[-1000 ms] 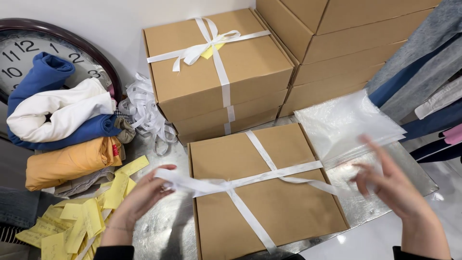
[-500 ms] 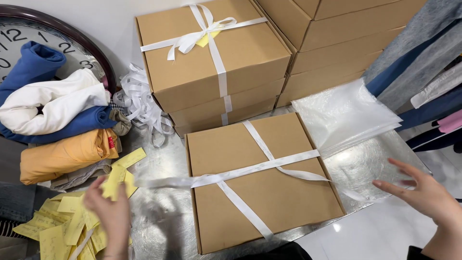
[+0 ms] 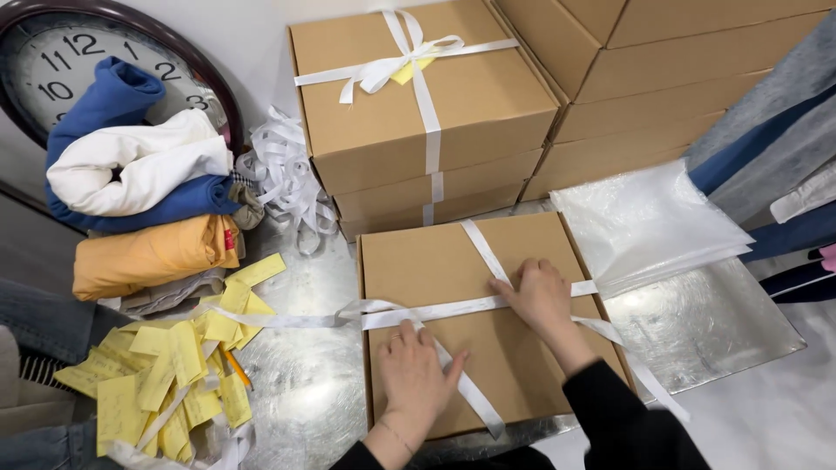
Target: The person unties a white ribbon from a cardboard box and removes the lid. They then take a folded black garment from a plastic bag and place it on a sheet of bubble wrap on the table.
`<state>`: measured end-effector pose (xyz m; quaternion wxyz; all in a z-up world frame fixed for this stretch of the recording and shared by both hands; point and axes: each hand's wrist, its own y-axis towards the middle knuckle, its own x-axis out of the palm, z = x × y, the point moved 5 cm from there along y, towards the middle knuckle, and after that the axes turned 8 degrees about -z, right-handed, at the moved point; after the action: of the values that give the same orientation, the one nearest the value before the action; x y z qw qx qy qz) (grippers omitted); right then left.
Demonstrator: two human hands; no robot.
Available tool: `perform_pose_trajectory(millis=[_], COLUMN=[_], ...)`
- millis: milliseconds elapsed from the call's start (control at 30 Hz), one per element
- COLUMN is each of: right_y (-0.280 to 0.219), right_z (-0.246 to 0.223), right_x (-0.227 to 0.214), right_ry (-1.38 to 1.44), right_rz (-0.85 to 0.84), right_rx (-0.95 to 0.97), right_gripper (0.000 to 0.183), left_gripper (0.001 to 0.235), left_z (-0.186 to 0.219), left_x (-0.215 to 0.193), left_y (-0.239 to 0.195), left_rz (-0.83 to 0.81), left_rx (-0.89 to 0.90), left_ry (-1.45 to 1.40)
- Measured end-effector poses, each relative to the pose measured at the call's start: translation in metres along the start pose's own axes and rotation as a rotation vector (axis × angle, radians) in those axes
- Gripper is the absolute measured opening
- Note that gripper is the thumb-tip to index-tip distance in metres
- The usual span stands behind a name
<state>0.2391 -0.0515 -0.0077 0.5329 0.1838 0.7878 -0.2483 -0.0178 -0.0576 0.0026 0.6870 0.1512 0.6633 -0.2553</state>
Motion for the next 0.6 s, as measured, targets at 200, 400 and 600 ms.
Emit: perform_pose_trajectory(millis=[200, 400, 600], right_y=[0.027, 0.015, -0.016], right_z=[-0.028, -0.021, 0.088], right_x=[0.002, -0.093, -0.210], right_ry=[0.313, 1.473, 1.412], right_rz=[-0.278, -0.613, -0.152], right_rx=[-0.114, -0.070, -0.186], right_gripper=[0.033, 0.018, 0.036], left_gripper=[0.029, 0.004, 0.052], left_z=[-0.023, -0.059, -0.218], left_x=[0.024, 0.050, -0.011], left_y=[-0.001, -0.014, -0.103], left_rz=[0.192, -0.216, 0.073], left_rx=[0.016, -0.012, -0.525], left_ry=[-0.050, -1.940, -2.076])
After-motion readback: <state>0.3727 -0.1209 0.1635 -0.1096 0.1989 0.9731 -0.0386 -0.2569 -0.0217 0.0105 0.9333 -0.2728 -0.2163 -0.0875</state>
